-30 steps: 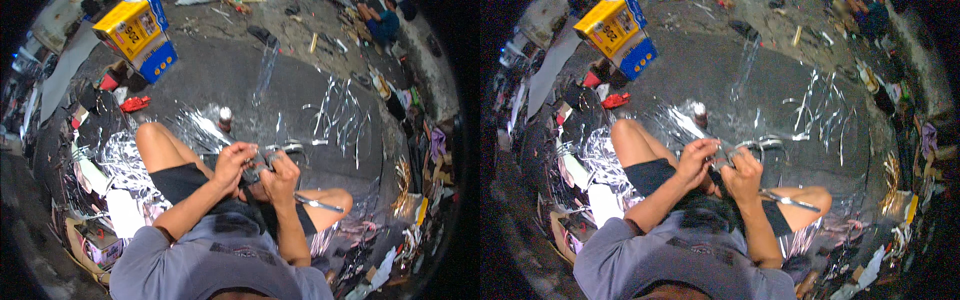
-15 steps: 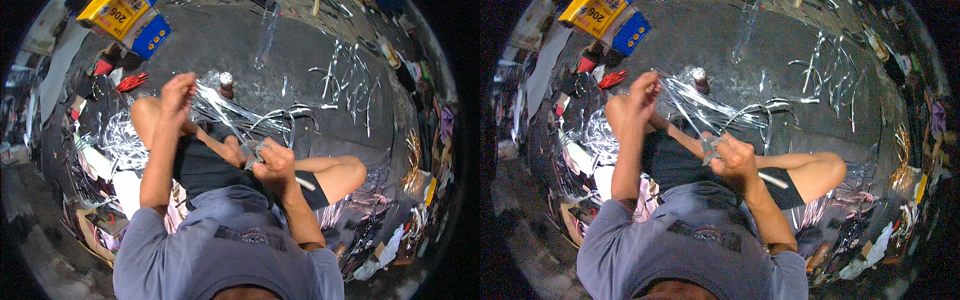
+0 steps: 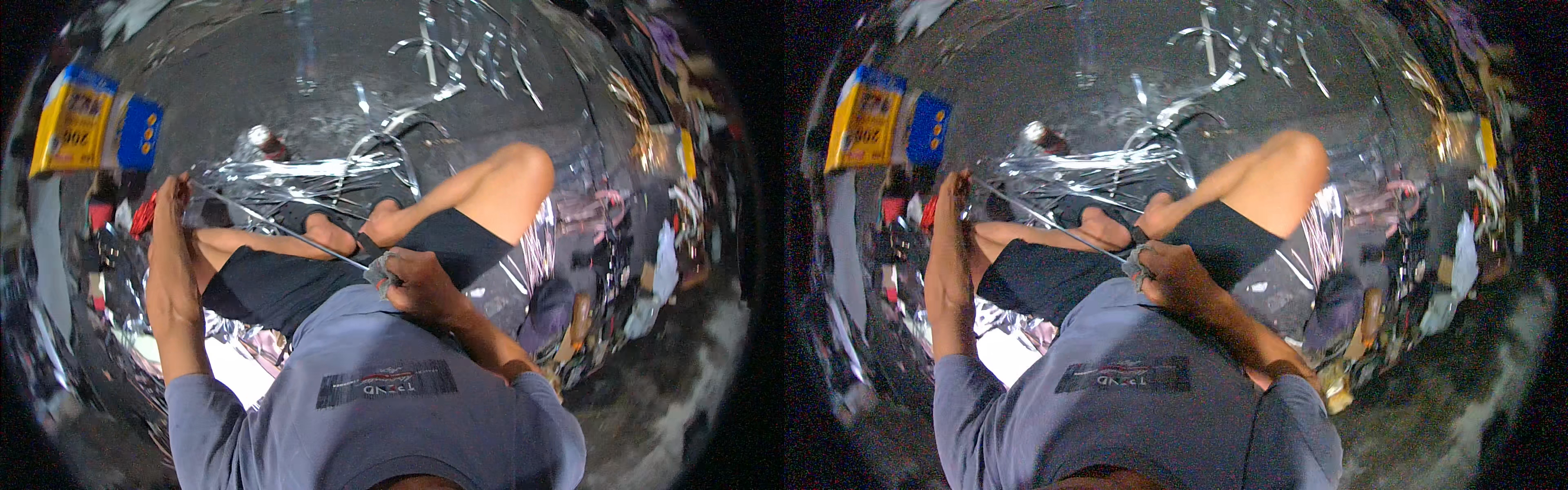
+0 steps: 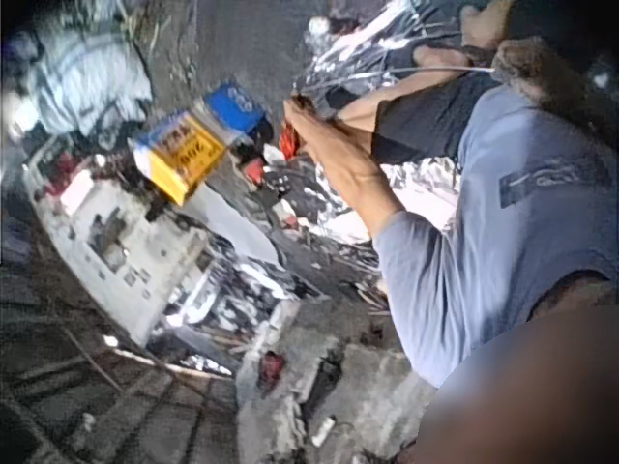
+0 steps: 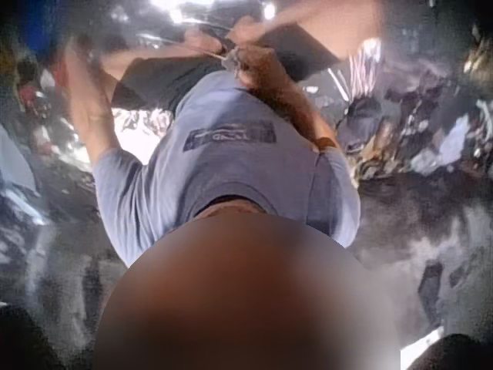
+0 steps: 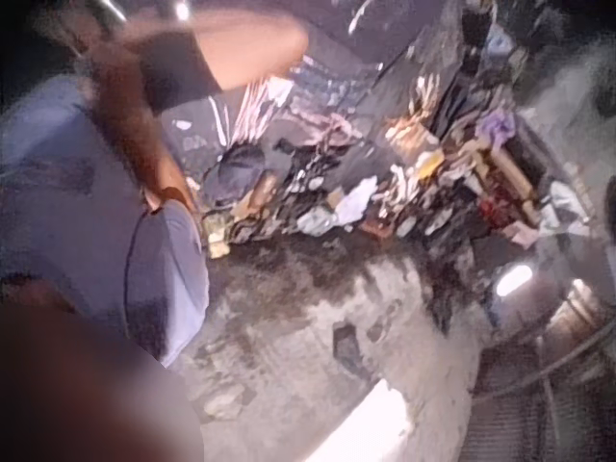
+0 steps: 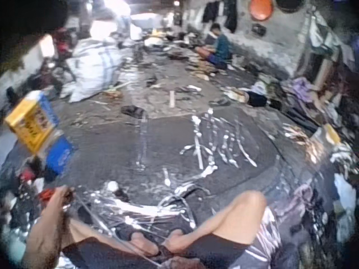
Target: The person sits on the floor and uses a knife to strip the outer insulation from thin wires. They repeatedly pick up wires, cut the insulation, and separate the inner strands, placing the processed pieces on the floor.
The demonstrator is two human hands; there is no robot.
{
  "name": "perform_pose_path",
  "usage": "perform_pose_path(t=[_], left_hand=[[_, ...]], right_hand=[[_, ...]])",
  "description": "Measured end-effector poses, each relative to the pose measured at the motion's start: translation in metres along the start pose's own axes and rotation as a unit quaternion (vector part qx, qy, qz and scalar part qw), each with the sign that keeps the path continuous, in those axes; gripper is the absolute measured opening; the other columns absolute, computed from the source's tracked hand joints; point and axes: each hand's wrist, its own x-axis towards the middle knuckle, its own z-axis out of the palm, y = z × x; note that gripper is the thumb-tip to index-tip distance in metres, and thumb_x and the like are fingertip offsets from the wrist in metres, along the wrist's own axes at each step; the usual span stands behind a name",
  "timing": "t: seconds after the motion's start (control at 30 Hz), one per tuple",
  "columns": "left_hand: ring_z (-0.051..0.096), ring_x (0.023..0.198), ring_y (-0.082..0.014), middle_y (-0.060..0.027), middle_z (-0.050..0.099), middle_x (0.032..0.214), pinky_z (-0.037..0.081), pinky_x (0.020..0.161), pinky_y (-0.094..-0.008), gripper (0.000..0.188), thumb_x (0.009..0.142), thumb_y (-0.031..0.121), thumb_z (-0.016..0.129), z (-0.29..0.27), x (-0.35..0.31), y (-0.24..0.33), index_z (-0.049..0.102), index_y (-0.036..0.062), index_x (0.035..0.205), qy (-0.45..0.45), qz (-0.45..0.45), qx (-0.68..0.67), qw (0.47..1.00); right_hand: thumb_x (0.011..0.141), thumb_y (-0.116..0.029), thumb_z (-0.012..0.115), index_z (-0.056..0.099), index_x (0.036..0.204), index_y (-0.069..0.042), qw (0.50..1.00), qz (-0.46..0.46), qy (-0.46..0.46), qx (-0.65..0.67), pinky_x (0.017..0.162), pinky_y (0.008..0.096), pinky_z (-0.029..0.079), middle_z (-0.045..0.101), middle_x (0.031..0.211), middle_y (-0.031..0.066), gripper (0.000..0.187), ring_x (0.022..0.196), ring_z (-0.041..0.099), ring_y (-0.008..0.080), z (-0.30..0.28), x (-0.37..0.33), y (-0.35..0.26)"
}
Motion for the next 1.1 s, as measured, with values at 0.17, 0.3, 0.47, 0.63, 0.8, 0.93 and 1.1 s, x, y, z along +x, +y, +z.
perform_pose_path(t=[0.17, 0.3, 0.47, 0.63, 0.8, 0.93, 1.1], left_hand=[[0.054, 0.051, -0.0227, -0.0080, 0.057, 0.062, 0.039, 0.043, -0.0379, 0.035, 0.081, 0.018, 0.076, 0.006, -0.017, -0.001, 0.048, 0.0090, 0.062, -0.017, -0.017, 0.262, 0.965], [0.062, 0.057, -0.0257, -0.0118, 0.063, 0.065, 0.044, 0.045, -0.0370, 0.040, 0.073, 0.036, 0.083, 0.026, -0.034, 0.021, 0.065, 0.0007, 0.073, 0.000, 0.069, 0.444, 0.894], [0.071, 0.073, -0.0282, -0.0177, 0.071, 0.077, 0.054, 0.071, -0.0399, 0.051, 0.074, 0.044, 0.080, 0.063, -0.047, 0.039, 0.076, 0.0015, 0.101, 0.042, 0.185, 0.663, 0.724], [0.071, 0.086, -0.0306, -0.0200, 0.073, 0.087, 0.053, 0.080, -0.0398, 0.052, 0.079, 0.041, 0.077, 0.076, -0.089, 0.042, 0.072, 0.0016, 0.112, 0.004, 0.372, 0.598, 0.710], [0.069, 0.085, -0.0212, -0.0143, 0.074, 0.095, 0.052, 0.078, -0.0334, 0.040, 0.082, 0.026, 0.079, 0.121, -0.168, 0.024, 0.072, 0.0022, 0.113, -0.109, 0.434, 0.458, 0.768], [0.066, 0.085, -0.0133, -0.0097, 0.074, 0.095, 0.052, 0.074, -0.0270, 0.027, 0.086, 0.012, 0.074, 0.173, -0.264, 0.000, 0.073, 0.0025, 0.111, -0.257, 0.417, 0.269, 0.829], [0.067, 0.096, -0.0233, -0.0128, 0.067, 0.104, 0.052, 0.084, -0.0331, 0.036, 0.075, 0.005, 0.073, 0.225, -0.398, -0.007, 0.069, 0.0031, 0.111, -0.366, 0.460, 0.177, 0.789]], right_hand=[[0.075, 0.001, 0.064, 0.070, 0.085, -0.004, 0.912, 0.099, 0.289, -0.274, 0.061, 0.0399, 0.050, 0.070, 0.082, 0.0112, 0.013, 0.066, 0.066, 0.0246, -0.092, -0.069, 0.024], [0.090, -0.008, 0.059, 0.069, 0.088, -0.003, 0.739, 0.333, 0.583, 0.053, 0.051, 0.0309, 0.044, 0.067, 0.074, 0.0044, 0.011, 0.057, 0.054, 0.0141, -0.123, -0.146, 0.126], [0.094, -0.023, 0.057, 0.063, 0.101, -0.003, 0.820, 0.401, 0.403, -0.071, 0.054, 0.0400, 0.046, 0.068, 0.077, 0.0129, 0.022, 0.066, 0.062, 0.0259, -0.008, -0.203, 0.286], [0.087, -0.023, 0.058, 0.060, 0.103, -0.001, 0.804, 0.472, 0.337, -0.133, 0.073, 0.0553, 0.051, 0.066, 0.084, 0.0290, 0.027, 0.087, 0.065, 0.0490, 0.073, -0.206, 0.303], [0.086, -0.025, 0.061, 0.060, 0.095, -0.006, 0.687, 0.546, 0.433, -0.206, 0.067, 0.0517, 0.054, 0.067, 0.074, 0.0198, 0.021, 0.071, 0.066, 0.0436, 0.059, -0.181, 0.306], [0.091, -0.011, 0.057, 0.059, 0.097, -0.001, 0.584, 0.318, 0.710, 0.232, 0.051, 0.0298, 0.051, 0.064, 0.097, 0.0142, 0.012, 0.072, 0.064, 0.0218, -0.040, -0.178, 0.267], [0.092, -0.010, 0.059, 0.067, 0.093, -0.001, 0.748, 0.149, 0.589, 0.268, 0.057, 0.0236, 0.044, 0.063, 0.079, 0.0007, 0.012, 0.064, 0.055, 0.0089, -0.151, -0.134, 0.086]])
